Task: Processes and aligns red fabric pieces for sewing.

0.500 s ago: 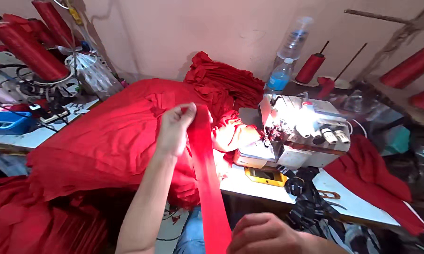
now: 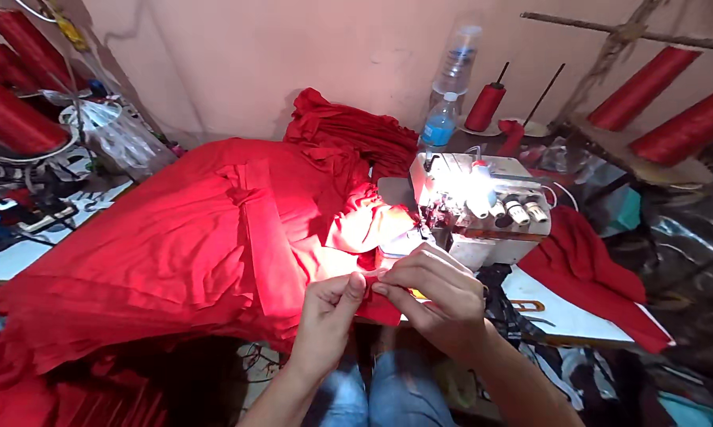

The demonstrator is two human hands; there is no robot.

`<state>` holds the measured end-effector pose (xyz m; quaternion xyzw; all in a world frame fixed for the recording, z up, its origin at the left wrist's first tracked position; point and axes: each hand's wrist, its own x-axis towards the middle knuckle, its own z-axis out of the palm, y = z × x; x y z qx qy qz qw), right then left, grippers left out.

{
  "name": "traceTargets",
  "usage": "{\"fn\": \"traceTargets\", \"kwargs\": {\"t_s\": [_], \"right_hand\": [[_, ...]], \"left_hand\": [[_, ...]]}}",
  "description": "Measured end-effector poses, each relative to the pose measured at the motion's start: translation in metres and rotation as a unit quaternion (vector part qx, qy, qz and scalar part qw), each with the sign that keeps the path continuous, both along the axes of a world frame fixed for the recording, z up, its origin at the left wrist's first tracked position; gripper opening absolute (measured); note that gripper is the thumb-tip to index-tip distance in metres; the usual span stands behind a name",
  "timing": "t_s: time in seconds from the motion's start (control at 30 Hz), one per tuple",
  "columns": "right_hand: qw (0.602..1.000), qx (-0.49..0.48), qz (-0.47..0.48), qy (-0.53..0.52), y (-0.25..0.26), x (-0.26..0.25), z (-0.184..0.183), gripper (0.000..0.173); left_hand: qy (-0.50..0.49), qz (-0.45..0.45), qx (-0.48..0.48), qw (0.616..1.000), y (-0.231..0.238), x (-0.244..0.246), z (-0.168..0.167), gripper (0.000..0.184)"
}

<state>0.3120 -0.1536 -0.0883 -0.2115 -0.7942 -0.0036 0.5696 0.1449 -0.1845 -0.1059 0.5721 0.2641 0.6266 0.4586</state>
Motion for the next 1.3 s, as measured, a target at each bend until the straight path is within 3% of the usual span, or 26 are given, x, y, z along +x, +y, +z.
{"fn": "traceTargets", "kwargs": {"t_s": [0.17, 0.27, 0.57, 0.67, 0.8, 0.9, 1.0, 1.07, 1.13, 1.3], "right_hand": [[1.0, -0.007, -0.003, 0.0, 0.002, 0.001, 0.002, 0.015], [1.0, -0.018, 0.014, 0.005, 0.004, 0.002, 0.001, 0.014], [0.999, -0.05, 0.0, -0.015, 0.005, 0.0, -0.002, 0.017], [0.983, -0.162, 0.082, -0.031, 0.005, 0.004, 0.003, 0.023], [0.91, -0.328, 0.243, -0.075, 0.014, 0.016, 0.021, 0.028], [0.912, -0.337, 0.217, -0.091, 0.018, 0.02, 0.03, 0.019], [0.944, -0.276, 0.142, -0.109, 0.017, 0.026, 0.037, 0.02], [0.955, -0.25, 0.119, -0.103, 0.019, 0.036, 0.04, 0.02], [0.959, -0.253, 0.106, -0.076, 0.021, 0.045, 0.042, 0.016], [0.952, -0.28, 0.116, -0.03, 0.022, 0.055, 0.038, 0.008]], "left_hand": [[0.011, -0.013, 0.045, 0.999, -0.001, -0.005, 0.001, 0.039], [0.059, -0.029, 0.099, 0.993, -0.001, -0.008, 0.004, 0.025], [0.075, 0.137, 0.121, 0.98, 0.01, -0.002, -0.001, 0.01], [0.074, 0.153, 0.119, 0.978, 0.014, 0.0, -0.002, 0.008], [0.075, 0.151, 0.108, 0.98, 0.017, 0.0, -0.005, 0.007], [0.025, 0.098, 0.09, 0.991, 0.02, 0.004, -0.007, 0.018], [0.064, -0.078, 0.044, 0.994, 0.022, -0.002, -0.014, 0.044], [0.084, -0.157, -0.015, 0.984, 0.022, -0.002, -0.022, 0.024], [0.093, -0.171, -0.047, 0.98, 0.021, 0.002, -0.029, 0.007], [0.081, -0.143, -0.06, 0.985, 0.021, 0.014, -0.031, 0.01]]}}
